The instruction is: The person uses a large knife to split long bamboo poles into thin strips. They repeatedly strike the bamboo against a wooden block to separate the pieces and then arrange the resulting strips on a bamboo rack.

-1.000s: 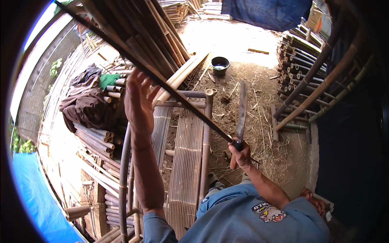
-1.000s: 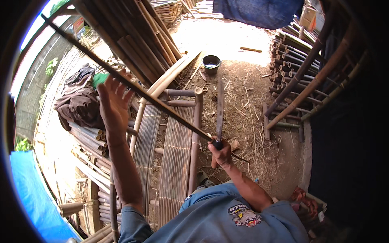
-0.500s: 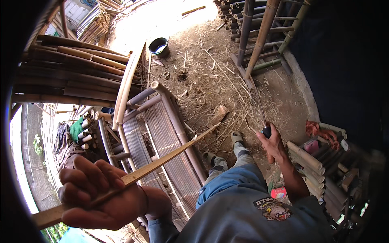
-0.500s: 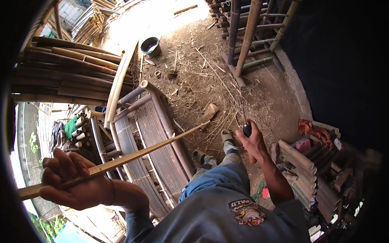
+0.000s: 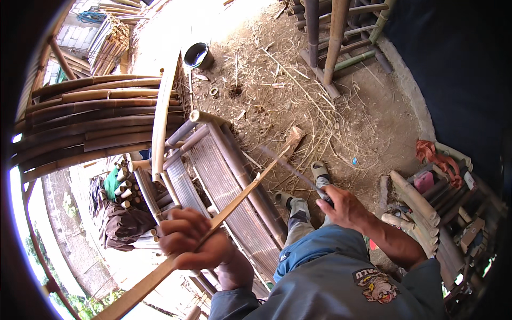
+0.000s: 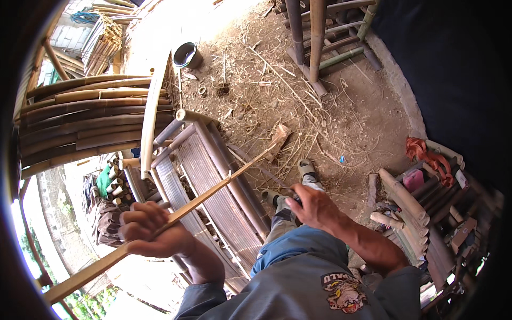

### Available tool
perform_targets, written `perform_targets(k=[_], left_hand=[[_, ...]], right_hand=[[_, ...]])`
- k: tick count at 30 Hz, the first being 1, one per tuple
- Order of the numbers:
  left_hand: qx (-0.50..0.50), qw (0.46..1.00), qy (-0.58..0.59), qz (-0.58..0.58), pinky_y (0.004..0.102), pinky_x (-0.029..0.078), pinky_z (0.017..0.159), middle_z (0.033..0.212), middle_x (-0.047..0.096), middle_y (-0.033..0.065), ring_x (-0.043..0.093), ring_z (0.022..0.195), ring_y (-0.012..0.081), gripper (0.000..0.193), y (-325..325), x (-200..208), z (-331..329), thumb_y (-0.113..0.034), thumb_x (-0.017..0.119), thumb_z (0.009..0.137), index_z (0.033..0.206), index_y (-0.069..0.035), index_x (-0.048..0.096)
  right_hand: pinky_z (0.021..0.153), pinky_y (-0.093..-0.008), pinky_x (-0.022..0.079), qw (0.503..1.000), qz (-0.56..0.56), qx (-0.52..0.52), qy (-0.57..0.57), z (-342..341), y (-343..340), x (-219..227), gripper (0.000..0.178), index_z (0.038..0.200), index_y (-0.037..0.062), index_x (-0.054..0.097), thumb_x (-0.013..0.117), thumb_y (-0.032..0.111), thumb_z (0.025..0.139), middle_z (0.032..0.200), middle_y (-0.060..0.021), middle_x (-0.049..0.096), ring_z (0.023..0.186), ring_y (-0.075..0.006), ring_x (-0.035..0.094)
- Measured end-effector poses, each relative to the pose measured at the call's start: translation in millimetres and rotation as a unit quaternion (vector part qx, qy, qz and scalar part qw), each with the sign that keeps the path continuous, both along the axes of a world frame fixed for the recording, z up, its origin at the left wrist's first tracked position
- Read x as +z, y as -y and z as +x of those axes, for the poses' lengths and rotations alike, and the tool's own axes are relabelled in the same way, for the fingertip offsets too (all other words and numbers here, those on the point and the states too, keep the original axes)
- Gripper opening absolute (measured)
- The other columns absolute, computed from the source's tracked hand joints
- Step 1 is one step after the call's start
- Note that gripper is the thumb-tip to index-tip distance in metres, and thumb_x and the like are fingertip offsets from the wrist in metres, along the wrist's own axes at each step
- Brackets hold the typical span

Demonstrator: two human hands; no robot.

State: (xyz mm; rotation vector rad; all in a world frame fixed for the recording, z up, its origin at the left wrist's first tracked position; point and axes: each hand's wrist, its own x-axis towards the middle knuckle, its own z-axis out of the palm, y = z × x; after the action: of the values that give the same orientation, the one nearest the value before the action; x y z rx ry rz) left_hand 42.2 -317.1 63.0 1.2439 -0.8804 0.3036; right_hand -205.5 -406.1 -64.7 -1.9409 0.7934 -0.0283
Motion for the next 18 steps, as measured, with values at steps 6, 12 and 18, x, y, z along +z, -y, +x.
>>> perform_targets(k=[6, 12, 18], left_hand=[[-0.052, 0.995, 0.001, -0.090, 0.0196, 0.027, 0.039, 0.064, 0.033, 0.0009, 0.031, 0.048, 0.0097, 0.059, 24.6, -22.3, -22.7, -0.062, 0.038, 0.096, 0.065, -0.012, 0.031], [-0.079, 0.991, 0.016, -0.103, 0.0216, 0.029, 0.045, 0.068, 0.034, -0.0009, 0.033, 0.054, 0.0111, 0.052, 38.9, -27.6, -29.3, -0.058, 0.034, 0.099, 0.070, -0.015, 0.037], [-0.080, 0.992, 0.016, -0.091, 0.0238, 0.031, 0.042, 0.068, 0.037, -0.0004, 0.036, 0.053, 0.0128, 0.052, 54.5, -24.4, -21.5, -0.055, 0.027, 0.101, 0.071, -0.015, 0.041]], right_hand=[[0.051, -0.0377, 0.054, 0.983, -0.074, 0.092, 0.140, 69.7, -10.3, 40.5, 0.025, 0.101, 0.0012, 0.056, 0.061, 0.023, 0.091, 0.075, -0.0141, 0.059, 0.061, -0.0266, 0.065], [0.045, -0.0344, 0.052, 0.988, -0.114, 0.071, 0.078, 76.8, 4.0, -35.9, 0.017, 0.091, 0.0042, 0.057, 0.062, 0.021, 0.090, 0.068, -0.0100, 0.056, 0.054, -0.0231, 0.061], [0.045, -0.0334, 0.051, 0.970, -0.117, 0.037, 0.208, 92.3, 1.9, -0.5, 0.017, 0.092, 0.0050, 0.057, 0.063, 0.020, 0.089, 0.067, -0.0072, 0.052, 0.053, -0.0213, 0.060]])
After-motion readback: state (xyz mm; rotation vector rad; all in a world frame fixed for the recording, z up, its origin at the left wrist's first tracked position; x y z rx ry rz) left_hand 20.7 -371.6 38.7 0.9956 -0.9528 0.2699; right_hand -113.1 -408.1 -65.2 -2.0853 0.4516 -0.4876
